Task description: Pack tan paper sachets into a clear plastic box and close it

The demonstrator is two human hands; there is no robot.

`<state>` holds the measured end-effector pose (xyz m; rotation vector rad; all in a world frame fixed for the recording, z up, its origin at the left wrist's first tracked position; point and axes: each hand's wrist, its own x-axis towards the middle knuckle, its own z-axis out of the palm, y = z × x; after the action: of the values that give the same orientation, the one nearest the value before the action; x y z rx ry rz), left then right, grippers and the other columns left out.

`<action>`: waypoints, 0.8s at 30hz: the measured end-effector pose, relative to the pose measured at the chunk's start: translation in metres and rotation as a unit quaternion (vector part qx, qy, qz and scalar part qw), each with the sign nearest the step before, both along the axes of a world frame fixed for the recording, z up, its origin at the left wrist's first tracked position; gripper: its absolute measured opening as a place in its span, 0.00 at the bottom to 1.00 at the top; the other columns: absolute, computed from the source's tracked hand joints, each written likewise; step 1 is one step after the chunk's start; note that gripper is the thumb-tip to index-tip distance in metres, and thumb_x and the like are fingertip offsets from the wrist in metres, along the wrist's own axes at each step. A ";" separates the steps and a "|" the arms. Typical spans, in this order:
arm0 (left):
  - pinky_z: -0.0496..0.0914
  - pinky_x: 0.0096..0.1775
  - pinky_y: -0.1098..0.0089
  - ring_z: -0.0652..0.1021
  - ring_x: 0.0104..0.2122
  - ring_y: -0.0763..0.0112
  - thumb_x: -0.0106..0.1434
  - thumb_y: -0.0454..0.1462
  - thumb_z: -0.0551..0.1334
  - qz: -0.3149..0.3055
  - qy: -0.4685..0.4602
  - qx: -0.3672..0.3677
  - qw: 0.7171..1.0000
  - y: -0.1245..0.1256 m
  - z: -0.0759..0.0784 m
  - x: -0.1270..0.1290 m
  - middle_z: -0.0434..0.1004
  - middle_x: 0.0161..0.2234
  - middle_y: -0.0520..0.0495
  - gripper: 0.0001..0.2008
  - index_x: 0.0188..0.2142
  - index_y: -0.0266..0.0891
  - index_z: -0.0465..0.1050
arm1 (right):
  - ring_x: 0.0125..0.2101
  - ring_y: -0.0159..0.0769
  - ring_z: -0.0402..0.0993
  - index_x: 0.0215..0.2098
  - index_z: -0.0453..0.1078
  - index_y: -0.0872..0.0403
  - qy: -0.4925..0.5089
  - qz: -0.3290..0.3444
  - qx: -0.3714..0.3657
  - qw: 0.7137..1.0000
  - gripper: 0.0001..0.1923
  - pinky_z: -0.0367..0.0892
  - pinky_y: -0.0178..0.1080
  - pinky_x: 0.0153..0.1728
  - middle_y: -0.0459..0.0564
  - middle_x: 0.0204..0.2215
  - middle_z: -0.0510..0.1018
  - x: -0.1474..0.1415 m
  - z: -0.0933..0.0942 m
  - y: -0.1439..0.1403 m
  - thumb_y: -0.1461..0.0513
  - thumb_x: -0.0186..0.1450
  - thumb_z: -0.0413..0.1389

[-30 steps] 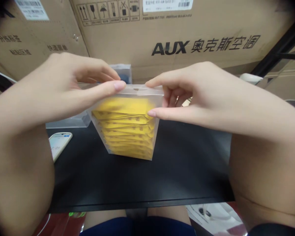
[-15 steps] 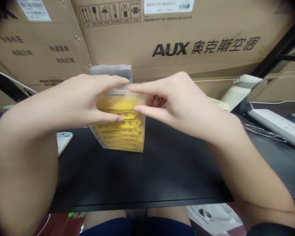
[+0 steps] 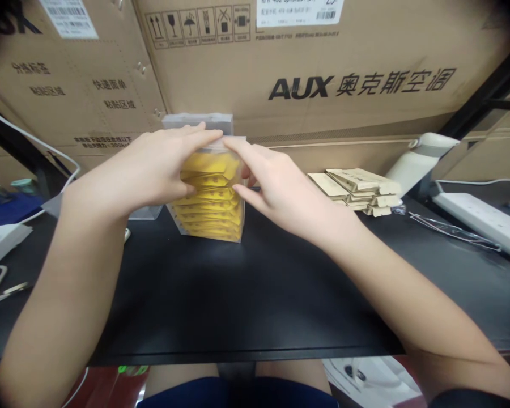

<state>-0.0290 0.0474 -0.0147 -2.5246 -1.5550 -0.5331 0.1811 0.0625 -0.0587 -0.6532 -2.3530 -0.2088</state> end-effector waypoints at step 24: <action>0.43 0.64 0.34 0.60 0.64 0.47 0.55 0.27 0.59 0.074 -0.010 0.136 0.988 0.064 -0.043 -0.018 0.63 0.63 0.39 0.35 0.63 0.44 0.59 | 0.17 0.25 0.57 0.38 0.69 0.54 0.098 0.072 -0.182 0.976 0.07 0.57 0.30 0.23 0.38 0.17 0.61 -0.038 -0.135 0.034 0.63 0.68 0.50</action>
<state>-0.0471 0.1117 -0.0579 -2.1915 -1.5411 -0.6986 0.1433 0.0963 -0.1934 -0.6375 -2.2511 0.3442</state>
